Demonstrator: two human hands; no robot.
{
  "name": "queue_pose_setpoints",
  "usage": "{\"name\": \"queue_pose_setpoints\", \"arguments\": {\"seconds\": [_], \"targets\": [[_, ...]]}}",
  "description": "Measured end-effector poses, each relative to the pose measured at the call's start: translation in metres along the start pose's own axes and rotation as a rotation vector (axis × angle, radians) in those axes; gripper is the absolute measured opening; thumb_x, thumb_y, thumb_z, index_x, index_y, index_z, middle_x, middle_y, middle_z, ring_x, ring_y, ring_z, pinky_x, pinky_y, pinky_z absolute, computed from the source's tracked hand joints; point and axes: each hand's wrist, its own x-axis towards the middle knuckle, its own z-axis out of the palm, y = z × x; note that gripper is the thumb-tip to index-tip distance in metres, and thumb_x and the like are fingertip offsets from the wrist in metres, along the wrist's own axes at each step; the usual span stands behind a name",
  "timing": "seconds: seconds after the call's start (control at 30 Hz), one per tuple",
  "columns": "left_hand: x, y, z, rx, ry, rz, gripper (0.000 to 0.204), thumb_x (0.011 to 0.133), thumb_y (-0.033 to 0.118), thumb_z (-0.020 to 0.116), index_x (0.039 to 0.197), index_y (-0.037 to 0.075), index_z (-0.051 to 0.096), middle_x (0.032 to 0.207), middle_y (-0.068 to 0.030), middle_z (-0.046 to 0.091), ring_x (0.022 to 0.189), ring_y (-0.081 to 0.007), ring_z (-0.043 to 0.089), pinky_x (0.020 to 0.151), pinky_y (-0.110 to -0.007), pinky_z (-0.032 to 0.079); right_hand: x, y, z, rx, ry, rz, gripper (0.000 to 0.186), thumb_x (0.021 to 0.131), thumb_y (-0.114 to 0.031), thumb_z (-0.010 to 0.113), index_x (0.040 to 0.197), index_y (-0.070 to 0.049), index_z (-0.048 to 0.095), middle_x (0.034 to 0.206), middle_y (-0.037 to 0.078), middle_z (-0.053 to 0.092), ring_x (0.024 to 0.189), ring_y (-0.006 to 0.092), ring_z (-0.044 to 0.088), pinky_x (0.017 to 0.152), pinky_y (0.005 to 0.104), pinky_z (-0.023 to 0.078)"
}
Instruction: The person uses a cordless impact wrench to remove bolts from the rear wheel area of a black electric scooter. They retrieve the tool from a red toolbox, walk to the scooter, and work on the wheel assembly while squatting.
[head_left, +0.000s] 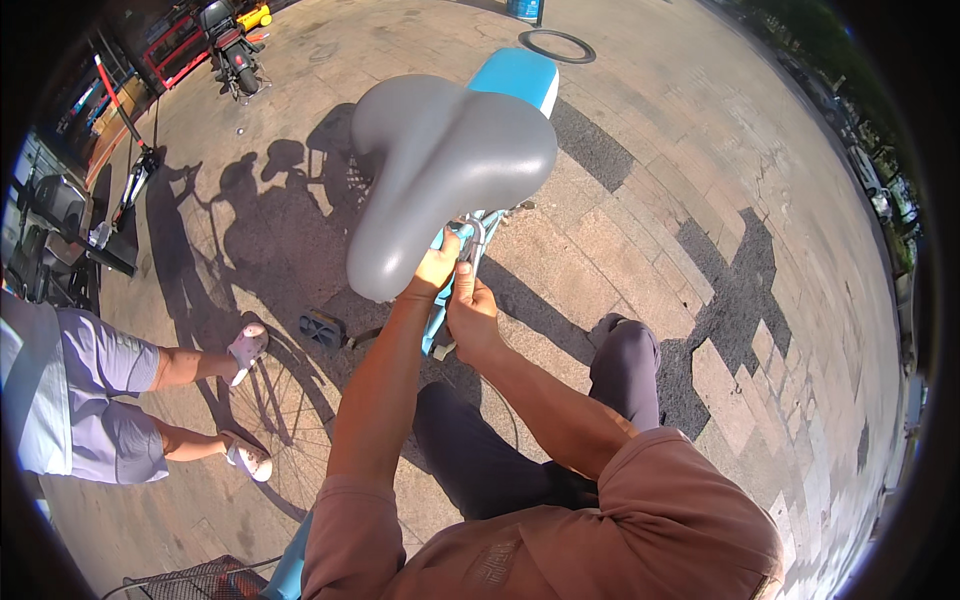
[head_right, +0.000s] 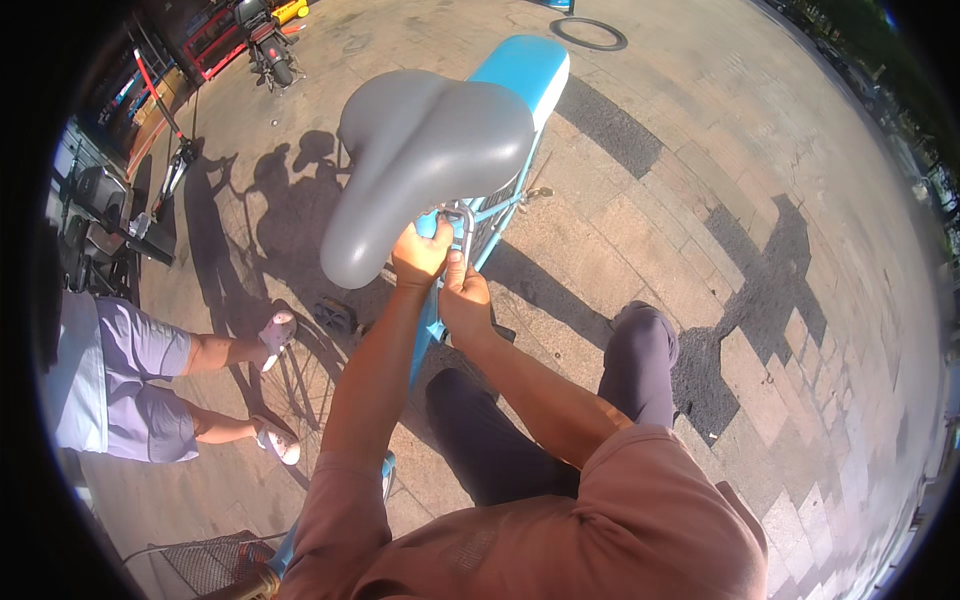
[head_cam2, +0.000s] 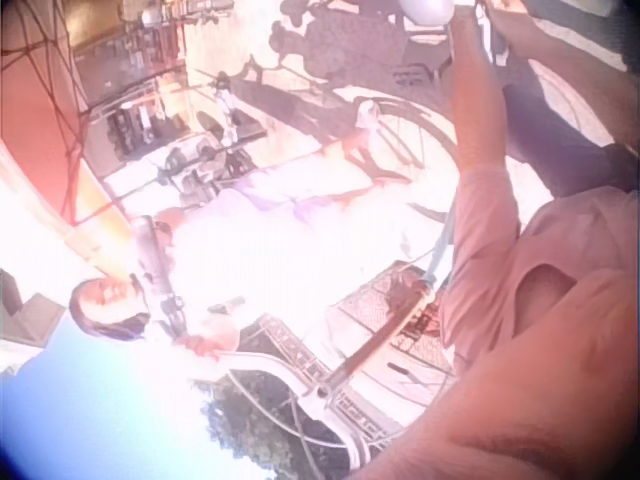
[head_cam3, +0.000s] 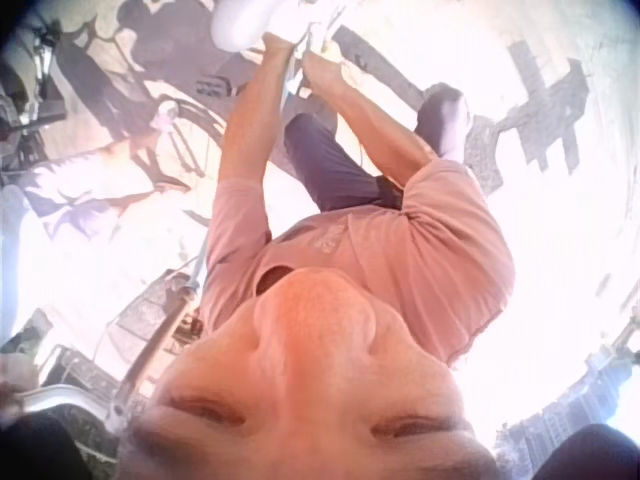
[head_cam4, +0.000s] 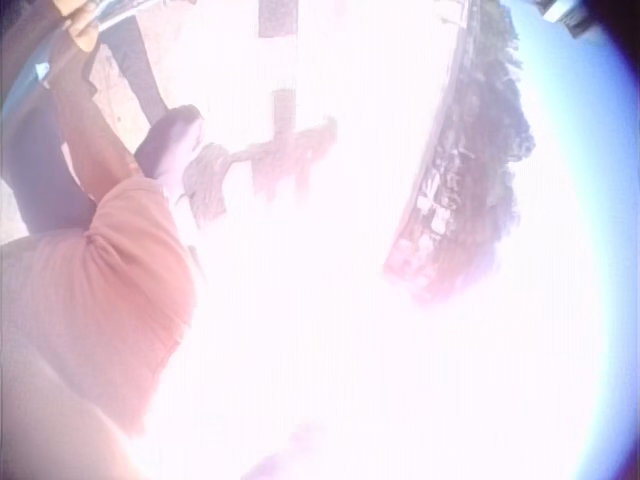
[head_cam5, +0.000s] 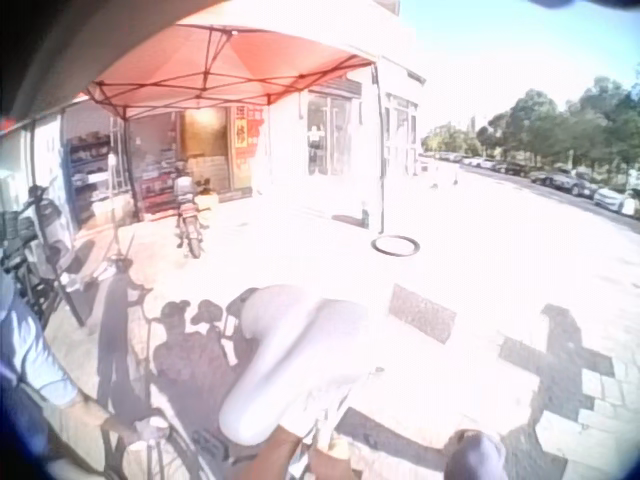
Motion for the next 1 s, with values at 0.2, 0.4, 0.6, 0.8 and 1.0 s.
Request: {"name": "queue_pose_setpoints", "arguments": {"seconds": [0.2,0.4,0.6,0.8,1.0], "targets": [[0.008,-0.003,0.005,-0.068,0.013,0.047,0.032,0.076,0.022,0.062,0.101,0.002,0.063,0.094,-0.0166,0.064,0.084,-0.0326,0.062,0.075,-0.04,0.049,-0.017,-0.026,0.008,0.052,-0.035,0.141,0.046,0.099,-0.043,0.036,0.114,-0.002,0.05,0.062,-0.003,0.04,0.048,0.0054,0.037,0.04,0.0236,0.031],[0.007,-0.007,0.007,0.001,0.024,-0.074,0.032,0.071,0.026,0.069,0.084,-0.002,0.061,0.078,-0.0185,0.063,0.075,-0.0364,0.062,0.07,-0.041,0.049,-0.04,-0.049,0.013,0.099,-0.024,0.252,0.037,0.099,-0.045,0.031,0.09,-0.011,0.041,0.069,0.001,0.039,0.051,0.0105,0.035,0.043,0.0276,0.033],[0.005,0.001,0.004,-0.012,0.038,-0.02,0.035,0.07,0.031,0.071,0.085,-0.001,0.063,0.078,-0.0182,0.064,0.074,-0.0356,0.063,0.071,-0.039,0.049,-0.055,-0.063,0.014,0.13,-0.057,0.343,0.033,0.099,-0.043,0.03,0.095,-0.012,0.041,0.07,0.0,0.037,0.055,0.0104,0.036,0.046,0.028,0.034],[-0.002,0.01,0.004,-0.04,-0.026,-0.03,0.025,0.076,0.022,0.065,0.089,0.001,0.064,0.08,-0.0145,0.065,0.073,-0.0316,0.063,0.069,-0.038,0.049,-0.048,-0.045,0.001,0.188,-0.097,0.211,0.026,0.1,-0.036,0.032,0.093,-0.013,0.04,0.069,-0.001,0.039,0.052,0.0092,0.036,0.046,0.027,0.035],[-0.001,0.003,0.001,-0.127,-0.16,-0.341,0.024,0.08,0.022,0.064,0.097,0.005,0.066,0.077,-0.0069,0.066,0.071,-0.0168,0.061,0.068,-0.029,0.047,-0.017,0.01,-0.022,0.487,-0.14,-0.062,0.026,0.1,-0.034,0.036,0.085,-0.013,0.035,0.066,-0.002,0.036,0.051,0.0095,0.036,0.046,0.0277,0.037]]}}
